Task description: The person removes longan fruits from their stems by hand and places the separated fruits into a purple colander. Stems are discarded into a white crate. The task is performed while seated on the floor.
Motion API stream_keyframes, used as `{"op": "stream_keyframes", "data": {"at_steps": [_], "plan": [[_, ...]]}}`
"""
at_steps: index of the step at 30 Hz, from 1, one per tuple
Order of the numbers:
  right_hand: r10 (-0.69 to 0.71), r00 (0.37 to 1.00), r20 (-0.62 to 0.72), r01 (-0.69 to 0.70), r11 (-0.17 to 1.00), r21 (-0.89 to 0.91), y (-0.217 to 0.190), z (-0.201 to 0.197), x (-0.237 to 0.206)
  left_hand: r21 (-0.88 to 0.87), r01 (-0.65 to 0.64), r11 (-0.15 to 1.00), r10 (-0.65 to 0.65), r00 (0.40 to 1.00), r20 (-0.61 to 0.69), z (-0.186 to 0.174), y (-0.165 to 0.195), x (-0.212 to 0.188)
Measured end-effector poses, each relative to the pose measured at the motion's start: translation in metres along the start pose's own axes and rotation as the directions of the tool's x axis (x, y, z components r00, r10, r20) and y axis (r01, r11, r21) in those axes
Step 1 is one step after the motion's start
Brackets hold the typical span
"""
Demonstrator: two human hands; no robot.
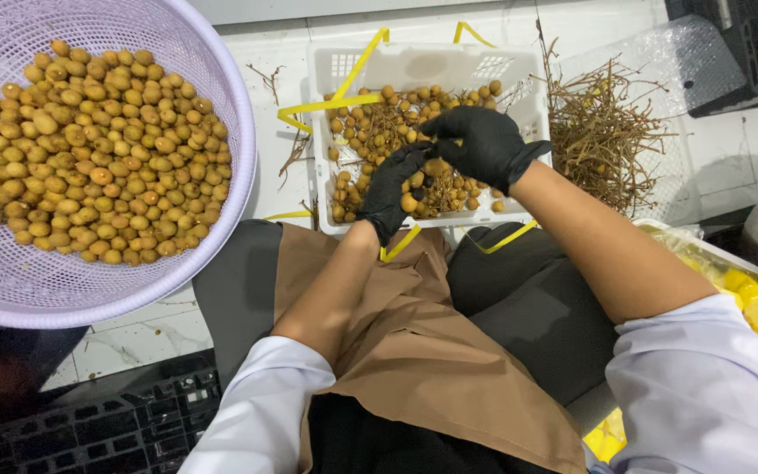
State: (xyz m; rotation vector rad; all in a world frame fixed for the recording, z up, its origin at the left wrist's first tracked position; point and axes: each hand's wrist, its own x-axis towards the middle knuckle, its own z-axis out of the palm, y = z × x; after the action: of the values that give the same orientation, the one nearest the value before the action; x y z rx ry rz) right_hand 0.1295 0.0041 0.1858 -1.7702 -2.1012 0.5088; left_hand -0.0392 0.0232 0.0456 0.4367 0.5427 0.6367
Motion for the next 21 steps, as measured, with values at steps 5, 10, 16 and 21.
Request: {"op": "stream_keyframes", "data": {"at_steps": [5, 10, 16, 21], "plan": [[-0.031, 0.981, 0.192, 0.082, 0.960, -0.267, -0.002, 0.009, 0.000, 0.177, -0.168, 0.970, 0.145, 0.980, 0.136, -0.011, -0.006, 0.009], [0.033, 0.961, 0.274, -0.006, 0.995, -0.100, 0.029, 0.028, 0.001, 0.332, -0.112, 0.937, 0.054, 0.982, 0.180, -0.015, -0.007, 0.005], [0.344, 0.855, 0.388, -0.512, 0.678, 0.527, 0.054, 0.029, 0.005, 0.075, 0.052, 0.996, -0.065, 0.981, 0.182, -0.008, -0.002, -0.002], [-0.115, 0.973, -0.200, 0.061, 0.965, -0.254, 0.041, 0.018, 0.003, -0.259, -0.005, 0.966, 0.044, 0.988, 0.146, -0.013, 0.006, 0.006]]}}
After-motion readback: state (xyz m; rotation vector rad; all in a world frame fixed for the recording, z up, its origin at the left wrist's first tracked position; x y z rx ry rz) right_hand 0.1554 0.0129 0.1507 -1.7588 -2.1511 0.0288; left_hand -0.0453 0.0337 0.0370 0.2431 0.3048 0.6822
